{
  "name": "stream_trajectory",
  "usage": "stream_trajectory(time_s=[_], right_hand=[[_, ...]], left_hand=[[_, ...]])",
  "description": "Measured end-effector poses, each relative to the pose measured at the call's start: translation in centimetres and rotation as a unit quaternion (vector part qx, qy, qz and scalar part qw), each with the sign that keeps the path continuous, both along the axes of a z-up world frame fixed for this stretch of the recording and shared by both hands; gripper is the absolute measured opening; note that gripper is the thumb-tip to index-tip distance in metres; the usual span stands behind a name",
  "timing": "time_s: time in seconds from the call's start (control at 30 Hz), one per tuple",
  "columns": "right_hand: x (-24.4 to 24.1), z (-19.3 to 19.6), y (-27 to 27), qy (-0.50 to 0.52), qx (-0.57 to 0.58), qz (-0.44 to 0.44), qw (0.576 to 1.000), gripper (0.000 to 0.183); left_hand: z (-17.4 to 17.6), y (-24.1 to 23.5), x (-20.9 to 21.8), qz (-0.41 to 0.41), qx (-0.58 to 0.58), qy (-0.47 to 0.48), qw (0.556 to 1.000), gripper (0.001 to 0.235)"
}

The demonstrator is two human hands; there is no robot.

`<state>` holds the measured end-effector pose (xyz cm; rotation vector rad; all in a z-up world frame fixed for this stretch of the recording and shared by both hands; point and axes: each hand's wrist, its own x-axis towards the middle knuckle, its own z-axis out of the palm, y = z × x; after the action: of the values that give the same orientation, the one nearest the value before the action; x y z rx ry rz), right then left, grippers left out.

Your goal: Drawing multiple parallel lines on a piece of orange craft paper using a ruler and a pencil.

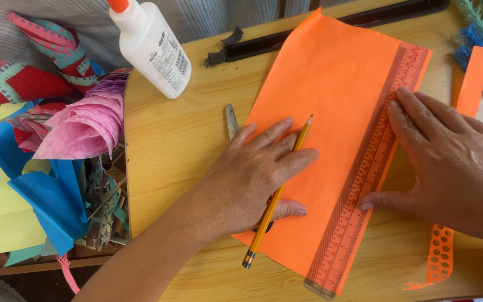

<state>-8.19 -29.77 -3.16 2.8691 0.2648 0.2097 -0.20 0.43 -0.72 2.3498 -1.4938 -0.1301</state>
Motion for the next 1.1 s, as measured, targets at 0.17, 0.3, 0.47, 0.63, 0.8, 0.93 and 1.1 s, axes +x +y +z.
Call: stream_trajectory(time_s=[0.17, 0.3, 0.47, 0.63, 0.8, 0.93, 1.1], right_hand=[[-0.06, -0.11, -0.03, -0.007, 0.016, 0.004, 1.000, 0.150], [0.01, -0.13, -0.07, -0.007, 0.011, -0.002, 1.000, 0.152], [-0.05, -0.16, -0.05, -0.013, 0.002, 0.003, 1.000, 0.151], [0.03, -0.16, -0.08, -0.006, 0.002, -0.002, 1.000, 0.150], [0.14, -0.05, -0.15, -0.002, 0.005, 0.007, 1.000, 0.150], [0.24, -0.10, -0.31, 0.017, 0.022, 0.002, 1.000, 0.152], [0.31, -0.41, -0.90, 0.050, 0.001, -0.002, 0.999, 0.158]], left_hand=[[0.05, 0.03, 0.03, -0.003, -0.004, -0.010, 1.000, 0.084], [0.07, -0.02, 0.03, 0.000, -0.001, -0.003, 1.000, 0.086], [0.08, 0.02, 0.00, -0.001, 0.002, -0.003, 1.000, 0.086], [0.06, 0.02, 0.01, -0.001, 0.002, -0.011, 1.000, 0.085], [0.37, -0.05, -0.02, -0.002, -0.001, 0.005, 1.000, 0.082], [0.38, -0.05, -0.01, -0.004, 0.004, 0.002, 1.000, 0.081], [0.27, -0.08, 0.00, -0.003, -0.003, -0.019, 1.000, 0.083]])
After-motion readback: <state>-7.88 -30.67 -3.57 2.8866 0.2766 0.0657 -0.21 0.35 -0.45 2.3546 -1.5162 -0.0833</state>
